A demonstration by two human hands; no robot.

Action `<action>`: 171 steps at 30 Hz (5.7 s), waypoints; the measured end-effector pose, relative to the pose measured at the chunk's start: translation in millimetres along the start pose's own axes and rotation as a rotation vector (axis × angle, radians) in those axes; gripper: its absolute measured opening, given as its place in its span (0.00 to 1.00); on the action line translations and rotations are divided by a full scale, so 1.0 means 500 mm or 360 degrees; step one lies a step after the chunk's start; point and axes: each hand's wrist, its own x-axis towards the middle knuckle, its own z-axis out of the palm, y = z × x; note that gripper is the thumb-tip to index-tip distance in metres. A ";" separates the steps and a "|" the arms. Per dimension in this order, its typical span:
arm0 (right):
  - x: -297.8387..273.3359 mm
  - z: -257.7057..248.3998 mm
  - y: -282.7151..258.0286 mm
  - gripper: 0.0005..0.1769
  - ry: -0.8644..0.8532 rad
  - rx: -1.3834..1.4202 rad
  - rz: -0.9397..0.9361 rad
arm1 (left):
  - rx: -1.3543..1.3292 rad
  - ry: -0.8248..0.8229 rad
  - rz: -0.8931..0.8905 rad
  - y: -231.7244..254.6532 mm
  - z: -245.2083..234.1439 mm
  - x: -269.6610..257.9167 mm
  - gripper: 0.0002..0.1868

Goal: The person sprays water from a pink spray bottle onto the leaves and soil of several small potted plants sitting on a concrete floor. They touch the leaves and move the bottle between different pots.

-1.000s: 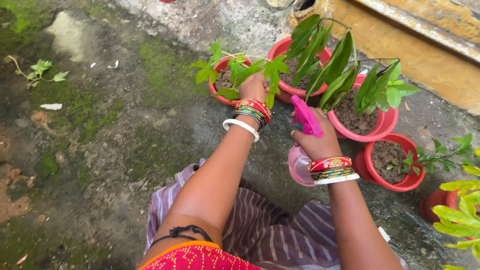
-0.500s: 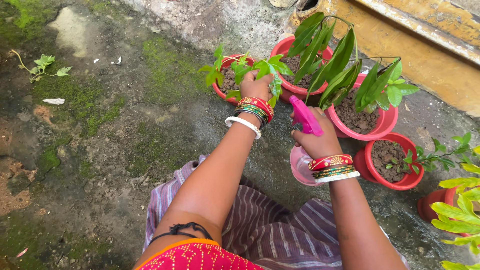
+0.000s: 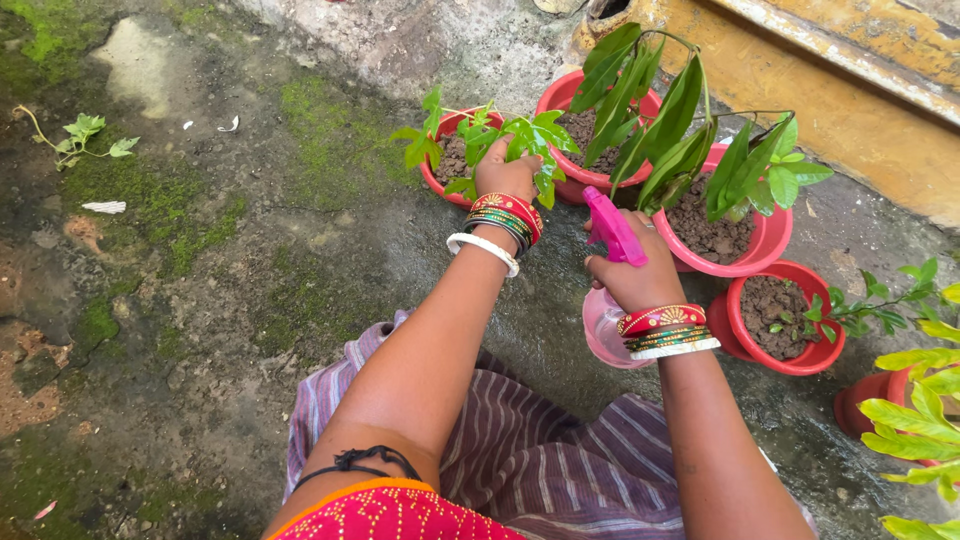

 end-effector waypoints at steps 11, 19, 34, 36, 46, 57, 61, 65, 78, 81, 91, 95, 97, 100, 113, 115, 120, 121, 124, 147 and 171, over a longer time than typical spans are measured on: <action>-0.021 -0.010 0.022 0.23 0.0147 -0.0190 -0.0111 | 0.0417 0.0135 0.0804 -0.028 0.037 -0.015 0.41; -0.050 -0.022 0.006 0.25 0.0152 -0.0005 0.0059 | 0.0948 0.0007 0.1207 0.026 0.088 -0.142 0.27; -0.030 -0.057 0.000 0.24 0.0136 0.0093 0.0011 | 0.0590 -0.0224 0.0802 -0.079 0.109 -0.033 0.17; -0.032 -0.051 -0.004 0.24 0.0114 0.0158 -0.0007 | 0.0171 -0.0313 0.0639 -0.073 0.108 -0.033 0.15; -0.029 -0.030 0.021 0.20 0.0331 -0.0043 0.0007 | 0.0429 -0.0354 0.0759 -0.007 0.079 -0.094 0.20; -0.043 -0.025 -0.014 0.21 0.0236 0.0084 0.0185 | 0.0392 -0.0380 0.0885 0.006 0.081 -0.103 0.29; -0.043 -0.024 0.028 0.20 0.0267 -0.0136 -0.0052 | 0.0417 -0.0368 0.0827 -0.001 0.082 -0.099 0.30; -0.044 -0.036 0.052 0.21 0.0335 -0.0354 -0.0383 | 0.0518 -0.0344 0.0974 0.007 0.081 -0.105 0.32; -0.063 -0.076 0.005 0.22 0.0270 -0.0114 0.0071 | 0.0957 -0.0366 0.0795 0.011 0.107 -0.141 0.17; -0.064 -0.079 0.016 0.23 0.0319 -0.0222 -0.0193 | 0.0895 -0.0415 0.0435 -0.008 0.114 -0.125 0.15; -0.057 -0.080 0.015 0.20 0.0329 -0.0131 -0.0064 | 0.0526 -0.0632 0.0590 -0.015 0.091 -0.100 0.15; -0.066 -0.075 -0.009 0.22 0.0206 0.0094 0.0017 | 0.0448 -0.0700 0.0488 -0.014 0.094 -0.098 0.13; -0.067 -0.071 -0.013 0.22 0.0199 0.0113 0.0017 | 0.0312 -0.0777 0.0416 -0.009 0.094 -0.101 0.13; -0.068 -0.065 -0.011 0.21 0.0223 0.0103 0.0073 | 0.0333 -0.0827 0.0404 0.006 0.088 -0.110 0.17; -0.065 -0.089 0.018 0.22 0.0356 -0.0118 0.0037 | 0.0984 -0.0015 0.1239 0.031 0.105 -0.190 0.26; -0.066 -0.095 0.023 0.23 0.0376 -0.0131 0.0016 | 0.0980 -0.0079 0.1257 0.033 0.110 -0.202 0.23; -0.071 -0.114 0.024 0.24 0.0403 -0.0268 -0.0067 | 0.1084 -0.0238 0.1245 0.043 0.118 -0.230 0.24; -0.072 -0.116 0.021 0.24 0.0395 -0.0256 -0.0091 | 0.1080 -0.0237 0.1240 0.044 0.120 -0.231 0.22; -0.076 -0.118 0.009 0.23 0.0365 -0.0166 -0.0055 | 0.1025 -0.0288 0.1219 0.043 0.126 -0.231 0.18; -0.078 -0.110 0.015 0.21 0.0262 0.0309 0.0183 | 0.0913 -0.0340 0.1033 0.024 0.114 -0.174 0.13; -0.067 -0.180 0.061 0.21 0.0678 0.0395 0.0304 | 0.1222 -0.0582 0.1874 -0.001 0.178 -0.321 0.21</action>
